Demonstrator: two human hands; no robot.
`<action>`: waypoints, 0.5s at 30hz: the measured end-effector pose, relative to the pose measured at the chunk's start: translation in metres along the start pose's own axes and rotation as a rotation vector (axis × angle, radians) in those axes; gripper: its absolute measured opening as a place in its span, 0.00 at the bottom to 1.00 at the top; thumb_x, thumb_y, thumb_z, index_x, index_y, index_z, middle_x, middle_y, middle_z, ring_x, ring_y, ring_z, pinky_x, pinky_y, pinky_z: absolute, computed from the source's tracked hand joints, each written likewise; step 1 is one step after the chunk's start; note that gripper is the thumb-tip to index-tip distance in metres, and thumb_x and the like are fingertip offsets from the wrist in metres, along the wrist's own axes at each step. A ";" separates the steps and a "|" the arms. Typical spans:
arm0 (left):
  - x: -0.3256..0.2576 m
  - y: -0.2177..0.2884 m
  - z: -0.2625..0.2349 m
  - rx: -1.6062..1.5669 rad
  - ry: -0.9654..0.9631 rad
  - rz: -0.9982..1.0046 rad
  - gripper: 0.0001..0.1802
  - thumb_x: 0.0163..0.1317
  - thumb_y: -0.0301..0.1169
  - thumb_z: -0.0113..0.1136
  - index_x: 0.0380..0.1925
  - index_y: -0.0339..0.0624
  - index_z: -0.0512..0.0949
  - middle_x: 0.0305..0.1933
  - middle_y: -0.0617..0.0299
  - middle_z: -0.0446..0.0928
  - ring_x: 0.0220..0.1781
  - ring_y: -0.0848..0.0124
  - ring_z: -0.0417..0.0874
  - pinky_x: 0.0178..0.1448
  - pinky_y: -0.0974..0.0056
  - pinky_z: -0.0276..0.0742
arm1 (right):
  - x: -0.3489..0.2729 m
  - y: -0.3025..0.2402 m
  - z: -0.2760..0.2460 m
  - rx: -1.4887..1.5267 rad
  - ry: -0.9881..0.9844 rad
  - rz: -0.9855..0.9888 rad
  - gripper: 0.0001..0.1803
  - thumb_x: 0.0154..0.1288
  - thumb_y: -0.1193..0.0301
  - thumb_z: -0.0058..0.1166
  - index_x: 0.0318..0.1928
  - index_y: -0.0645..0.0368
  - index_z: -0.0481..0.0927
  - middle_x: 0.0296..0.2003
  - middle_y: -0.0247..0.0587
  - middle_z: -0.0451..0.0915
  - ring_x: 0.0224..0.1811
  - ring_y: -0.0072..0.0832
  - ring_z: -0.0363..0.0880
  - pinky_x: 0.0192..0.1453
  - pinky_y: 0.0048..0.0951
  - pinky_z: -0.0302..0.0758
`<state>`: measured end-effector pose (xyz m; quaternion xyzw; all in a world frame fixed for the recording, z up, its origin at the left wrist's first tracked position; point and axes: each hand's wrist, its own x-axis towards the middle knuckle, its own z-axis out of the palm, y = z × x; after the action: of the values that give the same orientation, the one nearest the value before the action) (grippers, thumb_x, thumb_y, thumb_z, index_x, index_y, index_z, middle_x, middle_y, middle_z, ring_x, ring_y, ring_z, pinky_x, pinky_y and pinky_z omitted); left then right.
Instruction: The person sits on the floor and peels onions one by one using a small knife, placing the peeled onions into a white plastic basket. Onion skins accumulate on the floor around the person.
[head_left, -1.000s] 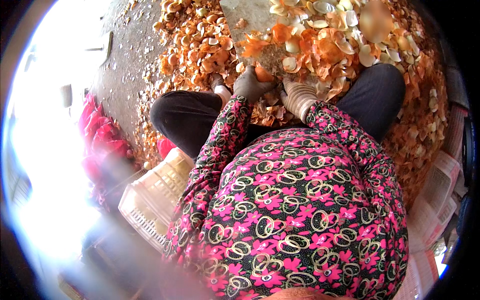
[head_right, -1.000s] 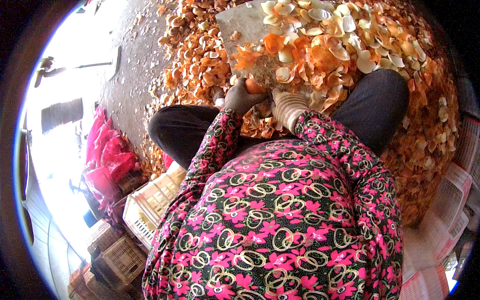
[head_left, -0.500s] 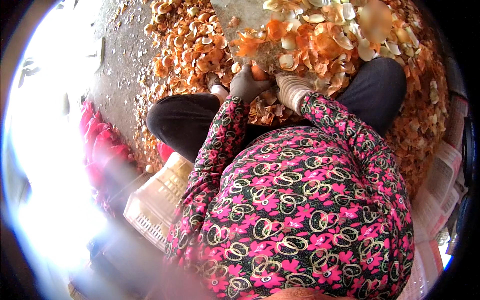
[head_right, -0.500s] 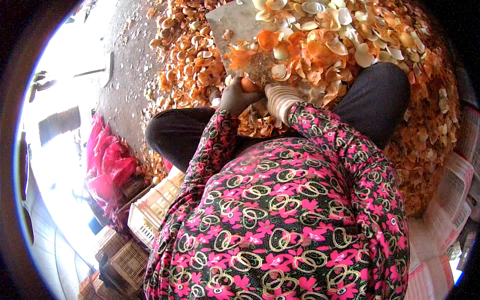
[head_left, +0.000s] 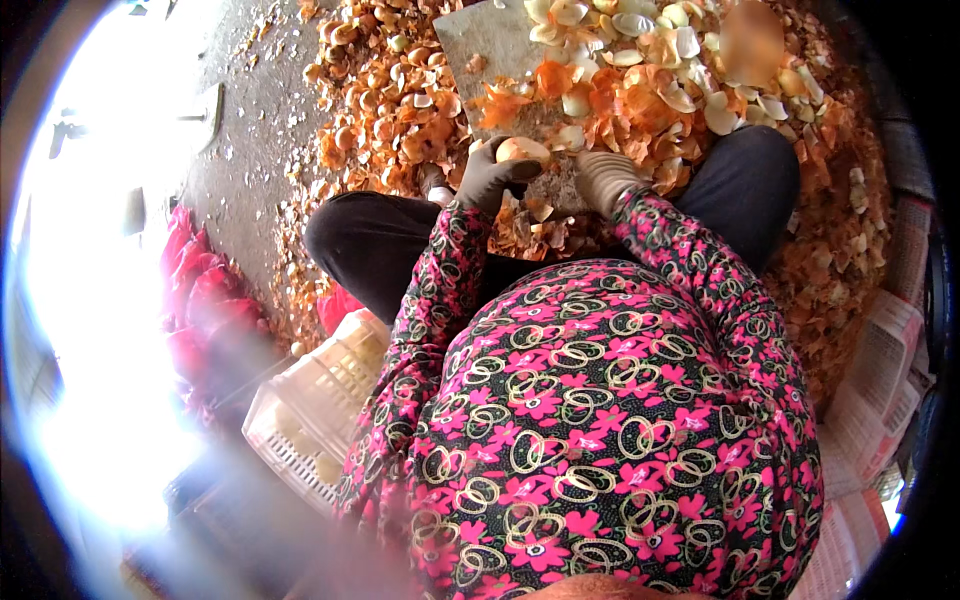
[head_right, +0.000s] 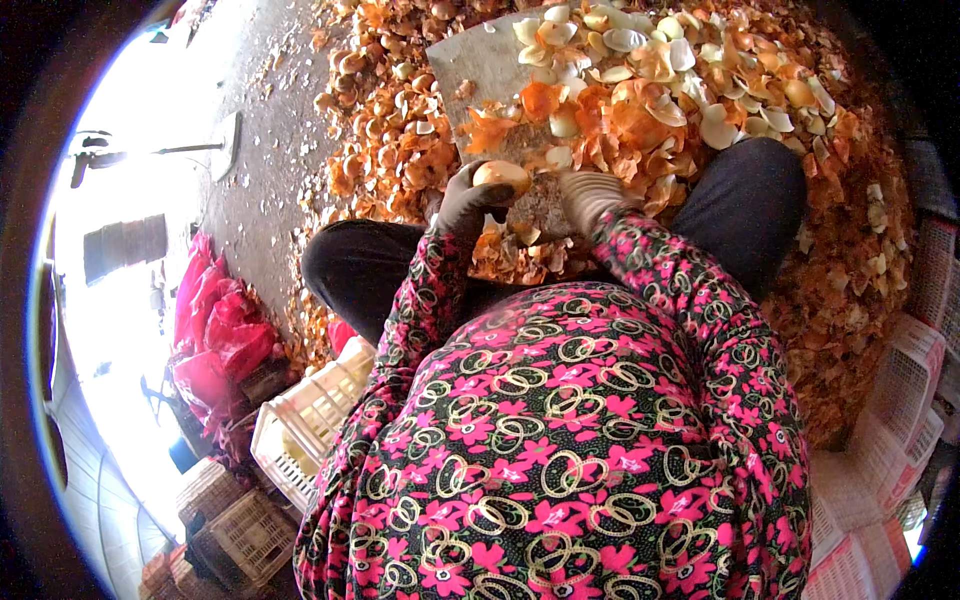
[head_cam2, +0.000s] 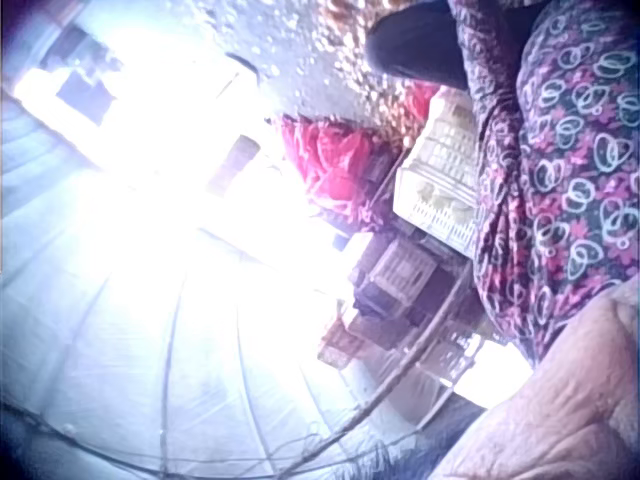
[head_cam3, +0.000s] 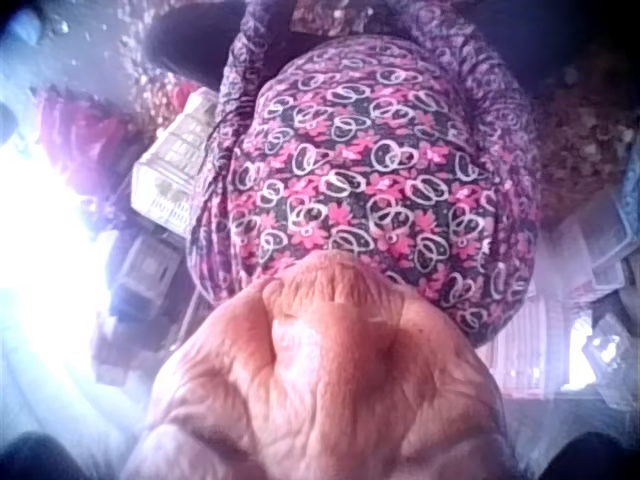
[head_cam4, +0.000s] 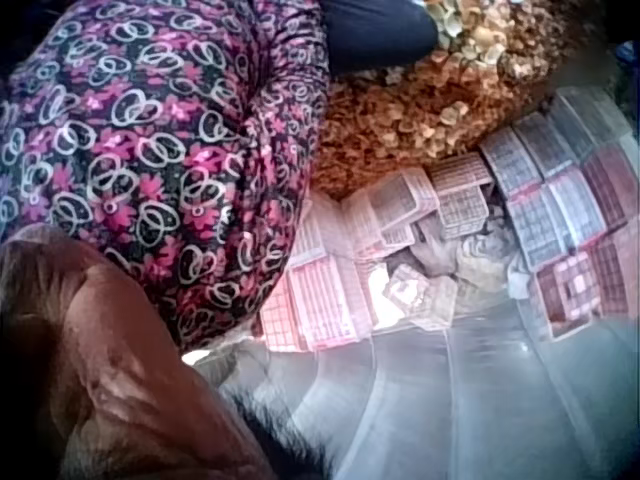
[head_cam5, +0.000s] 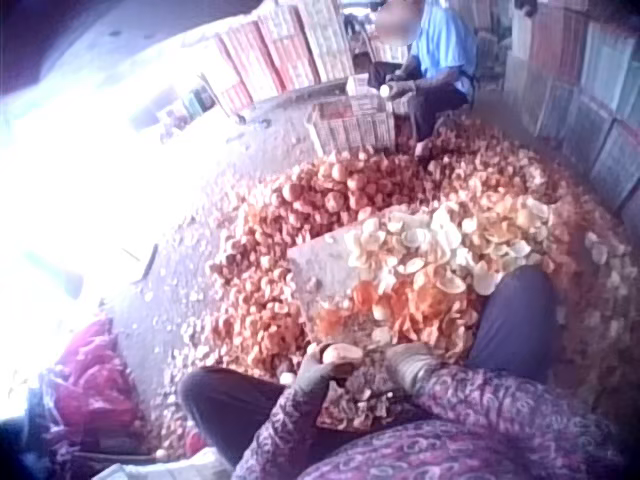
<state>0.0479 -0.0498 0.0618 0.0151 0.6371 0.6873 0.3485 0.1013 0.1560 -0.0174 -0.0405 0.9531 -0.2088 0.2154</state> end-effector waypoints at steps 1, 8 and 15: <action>-0.006 0.011 0.009 -0.098 -0.024 0.059 0.30 0.41 0.29 0.73 0.47 0.30 0.74 0.34 0.56 0.81 0.26 0.70 0.81 0.24 0.68 0.77 | -0.007 0.006 -0.006 0.088 0.076 0.096 0.16 0.59 0.64 0.57 0.39 0.65 0.79 0.30 0.58 0.81 0.33 0.42 0.81 0.37 0.42 0.78; 0.005 0.003 0.021 -0.038 -0.066 0.221 0.38 0.43 0.26 0.75 0.56 0.34 0.69 0.53 0.55 0.75 0.53 0.66 0.79 0.56 0.62 0.79 | -0.028 -0.027 -0.027 1.733 0.131 0.000 0.19 0.64 0.56 0.57 0.42 0.60 0.82 0.33 0.36 0.83 0.34 0.25 0.80 0.42 0.29 0.76; 0.002 0.011 0.042 1.183 0.187 0.321 0.48 0.42 0.47 0.75 0.64 0.46 0.65 0.51 0.44 0.74 0.53 0.49 0.77 0.56 0.52 0.75 | -0.026 -0.033 -0.058 0.719 0.247 0.184 0.26 0.58 0.53 0.60 0.44 0.65 0.79 0.39 0.51 0.83 0.44 0.42 0.82 0.52 0.38 0.76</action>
<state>0.0608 -0.0121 0.0785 0.2410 0.9278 0.2601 0.1163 0.0994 0.1524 0.0543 0.1485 0.8374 -0.5127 0.1173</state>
